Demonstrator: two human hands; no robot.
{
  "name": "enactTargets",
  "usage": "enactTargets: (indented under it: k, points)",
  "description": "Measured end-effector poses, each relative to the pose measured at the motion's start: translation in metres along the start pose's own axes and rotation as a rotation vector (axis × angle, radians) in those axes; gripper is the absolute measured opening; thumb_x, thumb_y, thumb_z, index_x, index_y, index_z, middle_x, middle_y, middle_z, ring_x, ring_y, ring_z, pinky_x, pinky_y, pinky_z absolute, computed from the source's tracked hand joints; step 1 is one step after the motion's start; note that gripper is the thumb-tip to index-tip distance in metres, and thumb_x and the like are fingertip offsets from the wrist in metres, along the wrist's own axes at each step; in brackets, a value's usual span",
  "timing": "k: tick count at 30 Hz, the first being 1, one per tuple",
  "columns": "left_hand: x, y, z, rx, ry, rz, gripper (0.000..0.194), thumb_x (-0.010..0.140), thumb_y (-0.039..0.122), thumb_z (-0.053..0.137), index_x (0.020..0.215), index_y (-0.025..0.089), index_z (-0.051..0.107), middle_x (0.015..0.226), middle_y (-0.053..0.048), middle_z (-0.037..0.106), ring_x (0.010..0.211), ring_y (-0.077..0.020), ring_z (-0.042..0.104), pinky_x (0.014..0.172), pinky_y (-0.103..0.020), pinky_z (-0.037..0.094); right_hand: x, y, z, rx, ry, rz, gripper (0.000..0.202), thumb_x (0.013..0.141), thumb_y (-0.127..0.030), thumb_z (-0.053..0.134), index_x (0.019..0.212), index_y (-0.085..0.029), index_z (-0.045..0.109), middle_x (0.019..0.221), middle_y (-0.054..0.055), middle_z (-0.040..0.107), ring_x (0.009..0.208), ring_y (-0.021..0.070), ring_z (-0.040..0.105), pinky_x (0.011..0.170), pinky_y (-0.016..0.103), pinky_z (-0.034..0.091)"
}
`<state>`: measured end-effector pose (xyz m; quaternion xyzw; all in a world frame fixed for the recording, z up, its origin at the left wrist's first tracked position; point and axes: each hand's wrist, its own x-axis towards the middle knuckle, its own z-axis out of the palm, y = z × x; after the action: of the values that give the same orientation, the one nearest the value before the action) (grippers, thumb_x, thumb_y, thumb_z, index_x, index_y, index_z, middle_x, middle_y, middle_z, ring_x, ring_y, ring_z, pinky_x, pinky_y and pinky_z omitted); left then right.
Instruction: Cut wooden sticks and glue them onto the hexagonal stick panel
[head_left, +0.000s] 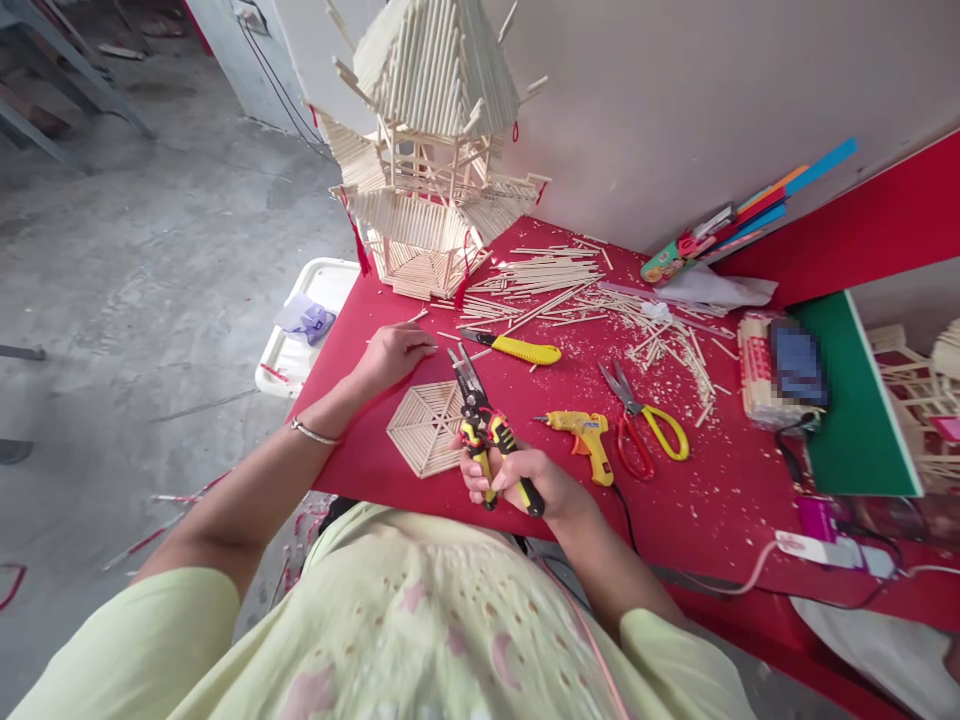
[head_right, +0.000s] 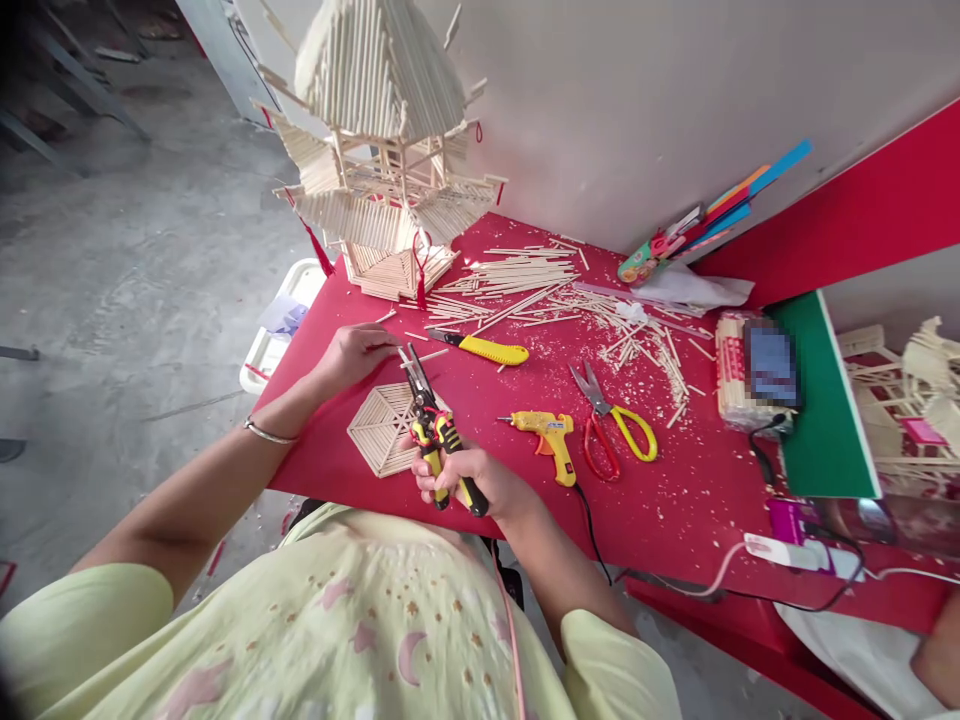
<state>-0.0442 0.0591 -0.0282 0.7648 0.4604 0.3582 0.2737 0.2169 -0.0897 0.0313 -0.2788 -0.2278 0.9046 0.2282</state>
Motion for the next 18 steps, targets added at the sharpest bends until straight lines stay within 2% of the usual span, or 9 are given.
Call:
enactTargets:
  k: [2,4,5,8,9,11,14,16,18]
  points:
    - [0.007,0.000,0.004,0.049,0.032,0.026,0.031,0.088,0.043,0.068,0.098,0.017,0.083,0.104,-0.011,0.078,0.095,-0.0241,0.072,0.086,-0.035,0.056,0.000,0.001,-0.001,-0.040,0.029,0.005,0.064,0.059,-0.016,0.066,0.122,-0.023,0.061,0.086,-0.003,0.052,0.070,0.0109,0.046,0.072,0.030,0.040]
    - [0.013,0.012,0.000,0.020,0.078,-0.020,0.039,0.084,0.050,0.072,0.102,0.016,0.082,0.115,-0.014,0.077,0.104,-0.0268,0.069,0.087,-0.036,0.056,0.000,0.001,0.000,-0.100,0.085,0.006,0.063,0.058,-0.016,0.067,0.121,-0.023,0.062,0.086,-0.003,0.052,0.070,0.0107,0.045,0.070,0.029,0.039]
    - [0.016,0.021,-0.003,-0.046,0.025,-0.084,0.043,0.086,0.054,0.071,0.101,0.016,0.082,0.110,-0.014,0.078,0.097,-0.0245,0.070,0.080,-0.033,0.055,-0.001,-0.001,0.001,-0.139,0.124,0.014,0.062,0.057,-0.017,0.067,0.119,-0.023,0.062,0.085,-0.003,0.052,0.070,0.0107,0.045,0.069,0.028,0.037]
    - [0.024,0.050,-0.017,-0.448,-0.400,-0.319,0.059,0.095,0.066,0.055,0.097,0.013,0.082,0.088,-0.015,0.079,0.071,-0.0177,0.067,0.061,-0.027,0.050,-0.001,-0.011,0.008,-0.317,0.261,0.067,0.057,0.056,-0.019,0.066,0.113,-0.022,0.063,0.085,-0.003,0.053,0.071,0.0118,0.045,0.064,0.027,0.034]
    - [0.026,0.059,-0.021,-0.542,-0.497,-0.356,0.058,0.094,0.066,0.058,0.094,0.013,0.082,0.088,-0.016,0.080,0.071,-0.0176,0.068,0.061,-0.027,0.050,-0.001,-0.015,0.011,-0.391,0.302,0.077,0.053,0.056,-0.019,0.065,0.109,-0.022,0.064,0.085,-0.003,0.054,0.072,0.0121,0.045,0.064,0.027,0.034]
    - [0.032,0.072,-0.027,-0.635,-0.584,-0.390,0.043,0.086,0.059,0.073,0.085,0.016,0.081,0.084,-0.013,0.080,0.069,-0.0168,0.068,0.063,-0.028,0.052,-0.001,-0.022,0.016,-0.563,0.357,0.080,0.043,0.059,-0.021,0.064,0.102,-0.022,0.063,0.082,-0.003,0.053,0.071,0.0124,0.045,0.064,0.026,0.035]
    - [0.037,0.078,-0.033,-0.686,-0.526,-0.431,0.028,0.077,0.045,0.083,0.077,0.018,0.078,0.074,-0.007,0.076,0.065,-0.0140,0.065,0.064,-0.027,0.052,-0.006,-0.032,0.020,-0.919,0.401,0.021,0.038,0.068,-0.023,0.064,0.106,-0.023,0.064,0.084,-0.003,0.059,0.074,0.0144,0.050,0.070,0.028,0.042]
    - [0.039,0.074,-0.037,-0.662,-0.416,-0.434,0.026,0.078,0.042,0.082,0.076,0.017,0.076,0.070,-0.005,0.072,0.060,-0.0110,0.060,0.059,-0.025,0.048,-0.015,-0.039,0.016,-1.188,0.463,-0.032,0.053,0.072,-0.025,0.067,0.125,-0.025,0.063,0.101,0.001,0.067,0.085,0.0181,0.058,0.081,0.032,0.047]
    - [0.038,0.065,-0.039,-0.541,-0.320,-0.410,0.026,0.080,0.041,0.079,0.077,0.015,0.076,0.065,-0.002,0.067,0.055,-0.0083,0.052,0.054,-0.023,0.041,-0.027,-0.050,0.005,-1.403,0.619,-0.054,0.070,0.074,-0.030,0.071,0.142,-0.027,0.056,0.122,0.007,0.068,0.099,0.0238,0.064,0.091,0.037,0.049]
